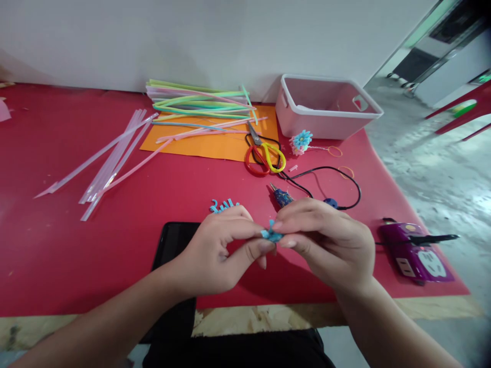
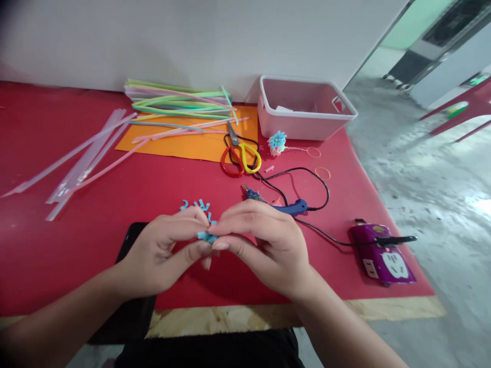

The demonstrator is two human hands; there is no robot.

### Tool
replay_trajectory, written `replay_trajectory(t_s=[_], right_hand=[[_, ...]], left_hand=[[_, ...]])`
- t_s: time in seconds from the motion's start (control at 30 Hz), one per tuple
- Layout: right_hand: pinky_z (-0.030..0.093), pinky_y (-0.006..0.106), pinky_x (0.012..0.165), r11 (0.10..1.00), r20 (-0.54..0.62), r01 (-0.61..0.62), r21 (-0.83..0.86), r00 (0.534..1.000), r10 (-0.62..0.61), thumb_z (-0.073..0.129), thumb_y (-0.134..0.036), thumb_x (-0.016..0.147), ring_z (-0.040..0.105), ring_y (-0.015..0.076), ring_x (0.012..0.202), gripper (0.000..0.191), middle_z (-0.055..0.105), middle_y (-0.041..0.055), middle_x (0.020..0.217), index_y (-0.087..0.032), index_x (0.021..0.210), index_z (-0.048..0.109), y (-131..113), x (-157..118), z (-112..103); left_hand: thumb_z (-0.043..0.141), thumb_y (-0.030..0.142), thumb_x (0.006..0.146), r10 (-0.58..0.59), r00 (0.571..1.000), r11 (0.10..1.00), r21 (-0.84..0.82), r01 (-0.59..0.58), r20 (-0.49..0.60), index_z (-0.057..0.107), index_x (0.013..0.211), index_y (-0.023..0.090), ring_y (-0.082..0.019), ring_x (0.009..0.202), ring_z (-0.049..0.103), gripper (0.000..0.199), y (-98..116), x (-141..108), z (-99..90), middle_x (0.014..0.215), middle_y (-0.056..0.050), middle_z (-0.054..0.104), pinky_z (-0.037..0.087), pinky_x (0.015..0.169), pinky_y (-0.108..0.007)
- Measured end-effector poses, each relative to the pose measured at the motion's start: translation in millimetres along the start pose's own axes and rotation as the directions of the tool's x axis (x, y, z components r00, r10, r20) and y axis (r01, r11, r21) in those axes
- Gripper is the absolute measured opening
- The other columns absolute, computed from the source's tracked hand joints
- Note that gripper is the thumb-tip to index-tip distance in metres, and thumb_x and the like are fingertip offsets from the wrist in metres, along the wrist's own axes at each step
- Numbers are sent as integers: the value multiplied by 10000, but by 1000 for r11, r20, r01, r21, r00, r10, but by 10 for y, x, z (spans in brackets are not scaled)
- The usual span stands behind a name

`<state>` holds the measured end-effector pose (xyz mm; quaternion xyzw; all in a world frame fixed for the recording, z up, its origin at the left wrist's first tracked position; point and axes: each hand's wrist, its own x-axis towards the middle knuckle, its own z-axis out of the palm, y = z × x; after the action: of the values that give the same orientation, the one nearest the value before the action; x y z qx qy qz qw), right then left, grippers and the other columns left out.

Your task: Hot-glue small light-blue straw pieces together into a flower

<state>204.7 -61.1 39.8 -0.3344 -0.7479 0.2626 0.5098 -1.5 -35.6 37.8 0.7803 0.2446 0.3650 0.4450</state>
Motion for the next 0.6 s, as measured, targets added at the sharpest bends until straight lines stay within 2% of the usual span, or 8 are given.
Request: replay_trajectory(t_s=[0.07, 0.17, 0.3, 0.37, 0.43, 0.53, 0.6], right_hand=[[600, 244, 795, 998, 40, 53, -22, 998, -52, 749, -156, 906, 720, 132, 851, 88, 769, 51, 890, -154, 994, 747, 18, -5, -13], [599, 259, 809, 991, 83, 128, -39, 989, -124, 713, -128, 924, 706, 138, 852, 88, 751, 68, 889, -120, 1010, 729, 39, -11, -16], [598, 276, 772, 971, 125, 234, -44, 966, -227, 639, -55, 939, 690, 150, 839, 131, 715, 102, 913, -80, 1042, 715, 49, -20, -7], [597, 274, 761, 974, 142, 226, -16, 965, -221, 620, -64, 955, 685, 148, 831, 109, 708, 101, 901, -83, 1010, 711, 40, -24, -5], [594, 264, 775, 985, 164, 172, 28, 971, -174, 612, -91, 972, 680, 136, 820, 87, 714, 80, 873, -102, 973, 698, 20, -21, -3], [580, 237, 773, 993, 184, 86, 76, 978, -99, 588, -138, 1001, 668, 113, 789, 110, 719, 46, 815, -128, 927, 669, -13, -9, 5], [572, 234, 764, 995, 161, 75, 60, 983, -84, 574, -157, 1012, 658, 111, 777, 123, 713, 36, 783, -136, 923, 657, -19, -2, 12]], left_hand=[[607, 225, 982, -130, 988, 982, -129, 140, 87, 707, 680, 166, -128, 692, 620, 323, 14, -3, -24, 634, -10, 702, 498, 729, -242], [612, 340, 987, -285, 927, 890, -291, 351, 245, 715, 689, 158, -121, 664, 613, 365, 10, 5, -59, 626, -9, 683, 485, 707, -239], [669, 505, 929, -344, 841, 717, -461, 523, 418, 711, 725, 151, -104, 596, 552, 411, -17, 38, -77, 558, 15, 635, 456, 663, -225], [686, 542, 905, -349, 815, 665, -490, 564, 463, 711, 726, 152, -98, 574, 522, 430, -27, 43, -77, 538, 25, 610, 450, 662, -225], [684, 539, 907, -345, 803, 654, -489, 577, 485, 718, 726, 153, -105, 595, 526, 427, -27, 38, -77, 541, 20, 605, 453, 677, -227], [666, 523, 923, -328, 804, 678, -469, 566, 496, 737, 734, 161, -131, 662, 560, 415, -17, 26, -74, 552, 6, 613, 463, 713, -238], [671, 527, 918, -339, 813, 687, -466, 557, 473, 748, 736, 161, -134, 672, 567, 416, -20, 24, -61, 566, 2, 625, 463, 728, -244]])
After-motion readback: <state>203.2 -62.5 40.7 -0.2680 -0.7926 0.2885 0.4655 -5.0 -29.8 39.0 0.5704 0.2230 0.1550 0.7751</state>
